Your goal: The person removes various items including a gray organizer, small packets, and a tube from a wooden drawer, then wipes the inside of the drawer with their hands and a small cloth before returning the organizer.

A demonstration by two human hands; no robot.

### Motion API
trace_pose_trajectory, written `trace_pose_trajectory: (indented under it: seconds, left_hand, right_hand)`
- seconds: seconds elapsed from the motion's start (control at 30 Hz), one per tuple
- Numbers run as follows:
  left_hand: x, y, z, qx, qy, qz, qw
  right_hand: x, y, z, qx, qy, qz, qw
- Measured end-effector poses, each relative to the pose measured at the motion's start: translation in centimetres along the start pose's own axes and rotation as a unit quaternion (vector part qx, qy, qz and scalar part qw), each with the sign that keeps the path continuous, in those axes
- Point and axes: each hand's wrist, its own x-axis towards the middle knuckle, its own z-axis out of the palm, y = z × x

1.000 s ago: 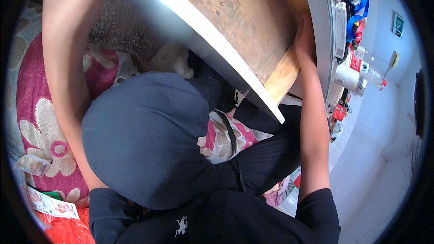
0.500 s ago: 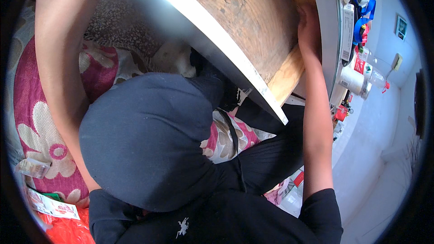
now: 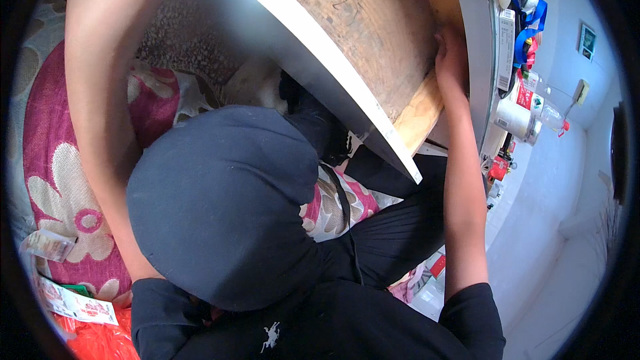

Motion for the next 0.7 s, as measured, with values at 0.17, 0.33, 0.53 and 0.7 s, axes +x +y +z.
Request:
trace_pose_trajectory:
  seconds: [0.17, 0.33, 0.53, 0.7]
  left_hand:
    - [0.4, -3.7, -1.2, -0.129, -0.125, 0.146, 0.973]
    - [0.8, -5.0, -0.5, -0.021, -0.101, 0.226, 0.969]
    - [0.7, -3.1, -1.9, -0.086, -0.163, 0.146, 0.972]
    - [0.5, -4.8, -0.7, -0.074, -0.106, 0.217, 0.968]
  right_hand:
    - [-1.1, 0.7, -0.4, 0.135, -0.046, 0.013, 0.99]
    - [0.0, 1.5, 0.7, 0.017, 0.037, 0.021, 0.999]
    - [-0.4, 0.2, 0.3, -0.002, -0.012, -0.011, 1.0]
    - [-1.3, -0.1, -1.0, 0.119, -0.089, 0.051, 0.988]
